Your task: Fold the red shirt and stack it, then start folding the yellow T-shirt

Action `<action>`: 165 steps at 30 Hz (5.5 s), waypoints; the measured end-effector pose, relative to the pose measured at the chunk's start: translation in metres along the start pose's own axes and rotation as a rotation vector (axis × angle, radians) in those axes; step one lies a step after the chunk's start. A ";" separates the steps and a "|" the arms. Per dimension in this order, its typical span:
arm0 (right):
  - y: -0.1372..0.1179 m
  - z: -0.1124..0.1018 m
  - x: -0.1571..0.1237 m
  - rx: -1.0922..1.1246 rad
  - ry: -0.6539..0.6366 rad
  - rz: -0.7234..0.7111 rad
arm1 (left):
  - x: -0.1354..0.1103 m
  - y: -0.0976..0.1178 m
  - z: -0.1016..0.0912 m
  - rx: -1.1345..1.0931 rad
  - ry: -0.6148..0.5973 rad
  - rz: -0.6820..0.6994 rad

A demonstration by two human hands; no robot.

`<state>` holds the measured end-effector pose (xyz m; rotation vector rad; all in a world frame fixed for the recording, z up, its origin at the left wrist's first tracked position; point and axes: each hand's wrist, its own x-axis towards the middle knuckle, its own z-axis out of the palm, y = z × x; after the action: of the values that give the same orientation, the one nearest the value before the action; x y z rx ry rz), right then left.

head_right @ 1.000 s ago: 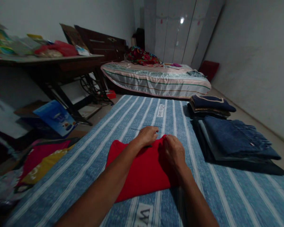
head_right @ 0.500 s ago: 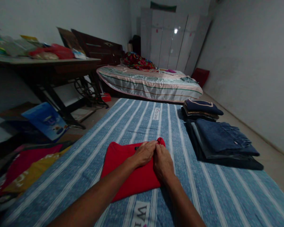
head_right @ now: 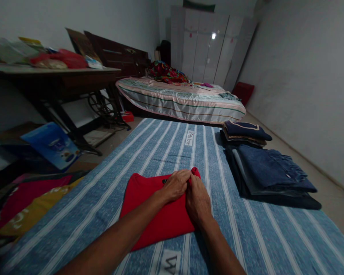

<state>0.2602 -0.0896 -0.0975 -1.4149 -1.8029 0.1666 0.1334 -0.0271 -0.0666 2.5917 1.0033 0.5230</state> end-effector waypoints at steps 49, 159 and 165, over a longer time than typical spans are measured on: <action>0.052 -0.037 0.119 0.305 -0.538 0.561 | 0.003 -0.001 0.002 -0.132 0.094 0.030; 0.027 -0.025 0.129 -0.193 -0.859 0.447 | -0.097 -0.084 -0.092 -0.102 0.285 -0.698; 0.030 -0.024 0.126 -0.204 -0.854 0.423 | -0.097 -0.084 -0.091 -0.115 0.290 -0.683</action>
<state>0.2938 0.0209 -0.0338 -2.0571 -2.1773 0.9491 -0.0219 -0.0214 -0.0421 1.9231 1.7811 0.7406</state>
